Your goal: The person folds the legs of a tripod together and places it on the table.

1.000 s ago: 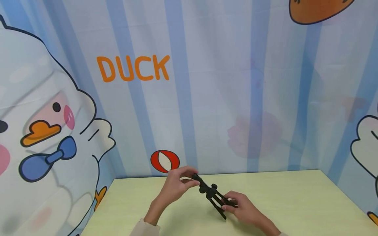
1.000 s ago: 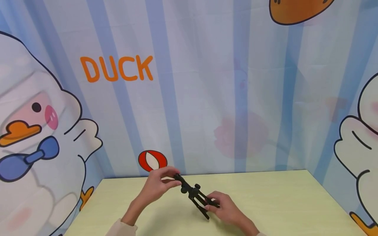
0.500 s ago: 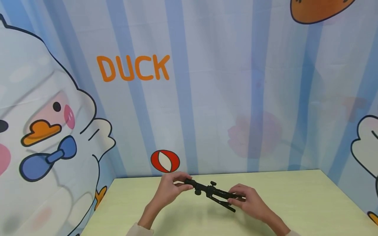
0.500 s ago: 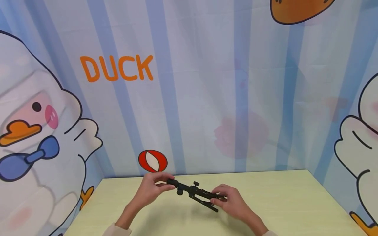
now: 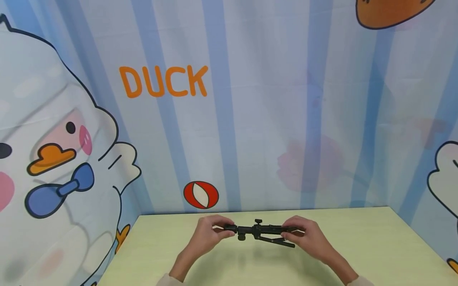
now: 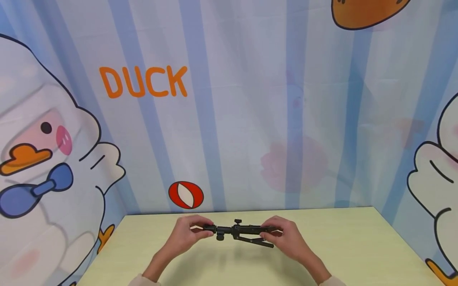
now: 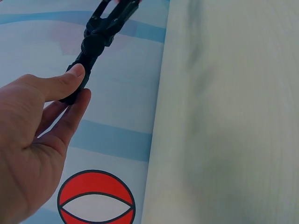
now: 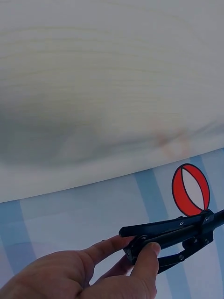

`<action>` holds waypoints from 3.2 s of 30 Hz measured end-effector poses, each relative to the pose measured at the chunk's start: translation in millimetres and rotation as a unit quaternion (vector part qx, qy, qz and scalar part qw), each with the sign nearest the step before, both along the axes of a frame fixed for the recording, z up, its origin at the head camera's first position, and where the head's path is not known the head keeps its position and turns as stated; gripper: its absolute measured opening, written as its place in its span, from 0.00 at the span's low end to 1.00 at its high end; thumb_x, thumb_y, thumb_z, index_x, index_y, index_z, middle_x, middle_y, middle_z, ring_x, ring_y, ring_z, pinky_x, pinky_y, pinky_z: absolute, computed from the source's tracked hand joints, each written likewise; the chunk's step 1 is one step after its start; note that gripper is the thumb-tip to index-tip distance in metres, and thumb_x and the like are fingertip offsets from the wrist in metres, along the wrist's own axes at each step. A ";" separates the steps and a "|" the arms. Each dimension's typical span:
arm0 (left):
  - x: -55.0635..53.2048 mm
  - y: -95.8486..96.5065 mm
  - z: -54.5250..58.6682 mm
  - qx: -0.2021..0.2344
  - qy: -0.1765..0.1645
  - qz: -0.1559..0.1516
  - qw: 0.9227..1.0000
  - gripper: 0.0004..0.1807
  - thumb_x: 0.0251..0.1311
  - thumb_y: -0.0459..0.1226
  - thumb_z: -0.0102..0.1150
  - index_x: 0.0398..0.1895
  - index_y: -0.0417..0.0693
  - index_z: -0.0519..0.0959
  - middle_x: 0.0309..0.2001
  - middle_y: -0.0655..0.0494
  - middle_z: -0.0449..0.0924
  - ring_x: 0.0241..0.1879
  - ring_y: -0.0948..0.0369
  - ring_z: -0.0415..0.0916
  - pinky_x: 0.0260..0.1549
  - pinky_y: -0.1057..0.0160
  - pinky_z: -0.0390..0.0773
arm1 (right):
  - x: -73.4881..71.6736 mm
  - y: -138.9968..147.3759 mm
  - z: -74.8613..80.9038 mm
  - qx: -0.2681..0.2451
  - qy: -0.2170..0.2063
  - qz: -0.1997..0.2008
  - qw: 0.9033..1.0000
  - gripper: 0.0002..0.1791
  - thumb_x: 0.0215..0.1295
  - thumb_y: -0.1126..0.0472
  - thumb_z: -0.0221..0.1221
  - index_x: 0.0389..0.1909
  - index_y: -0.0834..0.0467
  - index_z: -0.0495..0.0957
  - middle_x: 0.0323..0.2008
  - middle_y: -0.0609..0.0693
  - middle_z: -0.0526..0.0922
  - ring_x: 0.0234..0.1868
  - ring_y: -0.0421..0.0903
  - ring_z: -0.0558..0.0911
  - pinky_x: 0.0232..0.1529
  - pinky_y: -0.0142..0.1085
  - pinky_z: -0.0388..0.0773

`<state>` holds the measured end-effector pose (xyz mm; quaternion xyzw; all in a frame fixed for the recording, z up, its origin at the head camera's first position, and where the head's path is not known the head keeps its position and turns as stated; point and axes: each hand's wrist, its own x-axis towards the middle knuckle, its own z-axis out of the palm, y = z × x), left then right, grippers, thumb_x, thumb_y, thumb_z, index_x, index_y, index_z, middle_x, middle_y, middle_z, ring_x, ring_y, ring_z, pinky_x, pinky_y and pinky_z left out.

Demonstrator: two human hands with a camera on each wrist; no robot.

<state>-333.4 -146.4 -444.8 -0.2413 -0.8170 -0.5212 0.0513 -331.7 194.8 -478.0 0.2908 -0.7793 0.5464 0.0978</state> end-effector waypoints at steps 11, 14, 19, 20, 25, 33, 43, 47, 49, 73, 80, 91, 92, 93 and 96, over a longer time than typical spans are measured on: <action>-4.2 7.0 -20.6 -0.047 0.008 -0.018 0.999 0.12 0.58 0.28 0.75 0.45 0.42 0.88 0.42 0.57 0.85 0.40 0.63 0.84 0.40 0.67 0.87 | 0.1 7.2 1.2 0.039 0.001 0.004 0.999 0.09 0.62 0.67 0.72 0.43 0.59 0.87 0.43 0.54 0.85 0.42 0.43 0.86 0.42 0.35 0.88; -4.7 9.8 -25.8 -0.060 0.013 -0.026 0.998 0.11 0.59 0.28 0.74 0.46 0.41 0.88 0.42 0.57 0.85 0.40 0.64 0.84 0.39 0.68 0.86 | -1.7 9.0 -2.1 0.055 0.012 0.010 0.998 0.11 0.60 0.69 0.73 0.43 0.59 0.87 0.43 0.54 0.85 0.43 0.44 0.85 0.41 0.36 0.88; -6.0 14.6 -33.3 -0.082 0.013 -0.039 0.996 0.10 0.60 0.29 0.73 0.45 0.44 0.88 0.41 0.60 0.83 0.39 0.66 0.82 0.39 0.70 0.85 | -4.3 10.1 -5.6 0.069 0.027 0.014 0.997 0.12 0.59 0.72 0.72 0.43 0.61 0.87 0.42 0.55 0.85 0.42 0.47 0.86 0.40 0.35 0.88; -6.5 15.5 -34.5 -0.087 0.016 -0.042 0.995 0.10 0.61 0.28 0.73 0.44 0.44 0.88 0.40 0.60 0.83 0.39 0.67 0.81 0.38 0.70 0.85 | -4.6 10.0 -5.9 0.071 0.029 0.014 0.997 0.11 0.59 0.72 0.72 0.43 0.62 0.87 0.42 0.55 0.85 0.41 0.47 0.87 0.39 0.35 0.88; -9.8 19.6 -41.1 -0.110 0.031 -0.051 0.992 0.09 0.62 0.27 0.71 0.44 0.43 0.88 0.39 0.59 0.82 0.38 0.67 0.80 0.38 0.72 0.84 | -7.5 10.3 -10.0 0.085 0.031 0.007 0.996 0.11 0.59 0.73 0.72 0.42 0.63 0.87 0.41 0.55 0.86 0.40 0.50 0.87 0.38 0.34 0.88; -18.1 22.6 -53.8 -0.145 0.033 -0.052 0.988 0.09 0.62 0.27 0.71 0.43 0.44 0.88 0.39 0.59 0.83 0.38 0.68 0.80 0.37 0.72 0.83 | -13.4 11.8 -23.5 0.095 0.030 0.008 0.995 0.11 0.58 0.73 0.72 0.42 0.63 0.87 0.40 0.55 0.86 0.39 0.48 0.87 0.36 0.32 0.87; -23.9 22.3 -65.7 -0.168 0.027 -0.050 0.984 0.09 0.61 0.27 0.71 0.43 0.45 0.88 0.38 0.62 0.83 0.39 0.69 0.79 0.37 0.72 0.83 | -18.1 11.3 -36.3 0.104 0.057 0.006 0.993 0.11 0.55 0.74 0.73 0.40 0.63 0.87 0.38 0.55 0.87 0.37 0.46 0.87 0.35 0.31 0.87; -24.3 21.9 -68.6 -0.175 0.031 -0.049 0.983 0.10 0.61 0.27 0.72 0.43 0.45 0.89 0.38 0.61 0.83 0.39 0.69 0.79 0.37 0.71 0.83 | -18.5 10.3 -38.2 0.110 0.041 0.006 0.993 0.11 0.57 0.72 0.73 0.40 0.63 0.87 0.38 0.54 0.87 0.37 0.46 0.87 0.35 0.30 0.86; -24.6 21.7 -69.9 -0.178 0.033 -0.049 0.982 0.10 0.61 0.27 0.72 0.44 0.45 0.89 0.39 0.61 0.84 0.40 0.68 0.79 0.37 0.70 0.83 | -18.4 10.1 -39.0 0.117 0.033 0.003 0.993 0.10 0.57 0.71 0.73 0.40 0.62 0.87 0.38 0.53 0.87 0.38 0.45 0.87 0.35 0.30 0.86; -29.3 23.5 -73.5 -0.192 0.037 -0.043 0.980 0.10 0.62 0.29 0.71 0.46 0.46 0.88 0.39 0.61 0.84 0.38 0.70 0.78 0.38 0.69 0.82 | -25.6 13.1 -40.2 0.158 0.006 -0.008 0.987 0.10 0.61 0.70 0.71 0.43 0.62 0.86 0.39 0.51 0.86 0.36 0.39 0.85 0.33 0.32 0.85; -30.7 22.6 -71.8 -0.207 0.040 -0.049 0.976 0.12 0.63 0.28 0.70 0.48 0.45 0.88 0.40 0.61 0.84 0.39 0.71 0.78 0.40 0.68 0.82 | -26.5 13.1 -39.7 0.170 0.001 -0.011 0.985 0.09 0.62 0.69 0.71 0.43 0.62 0.86 0.40 0.51 0.87 0.37 0.39 0.85 0.34 0.31 0.85; -28.9 22.7 -68.7 -0.215 0.044 -0.042 0.975 0.13 0.61 0.27 0.71 0.48 0.44 0.89 0.41 0.59 0.85 0.39 0.68 0.79 0.39 0.67 0.83 | -26.8 14.0 -39.1 0.170 0.005 -0.006 0.985 0.10 0.62 0.68 0.71 0.44 0.62 0.86 0.41 0.52 0.87 0.37 0.39 0.85 0.35 0.32 0.85; -29.1 22.5 -68.4 -0.219 0.042 -0.040 0.974 0.12 0.61 0.27 0.70 0.48 0.44 0.89 0.41 0.59 0.85 0.39 0.68 0.79 0.39 0.67 0.82 | -26.8 14.2 -38.7 0.169 0.005 -0.005 0.986 0.10 0.62 0.68 0.71 0.44 0.62 0.86 0.41 0.53 0.87 0.37 0.39 0.85 0.35 0.32 0.85; -29.4 22.0 -67.9 -0.223 0.041 -0.038 0.973 0.12 0.62 0.27 0.70 0.48 0.44 0.89 0.41 0.59 0.85 0.39 0.67 0.79 0.39 0.67 0.83 | -26.8 14.5 -38.2 0.168 0.006 -0.003 0.986 0.10 0.62 0.68 0.71 0.44 0.63 0.86 0.41 0.53 0.87 0.37 0.40 0.85 0.35 0.33 0.86; -30.2 18.4 -65.5 -0.232 0.028 -0.033 0.972 0.12 0.64 0.29 0.69 0.50 0.44 0.88 0.43 0.58 0.84 0.40 0.66 0.80 0.41 0.65 0.83 | -27.0 16.6 -35.9 0.164 0.010 0.004 0.986 0.11 0.62 0.68 0.71 0.44 0.63 0.85 0.42 0.55 0.87 0.37 0.41 0.86 0.35 0.33 0.86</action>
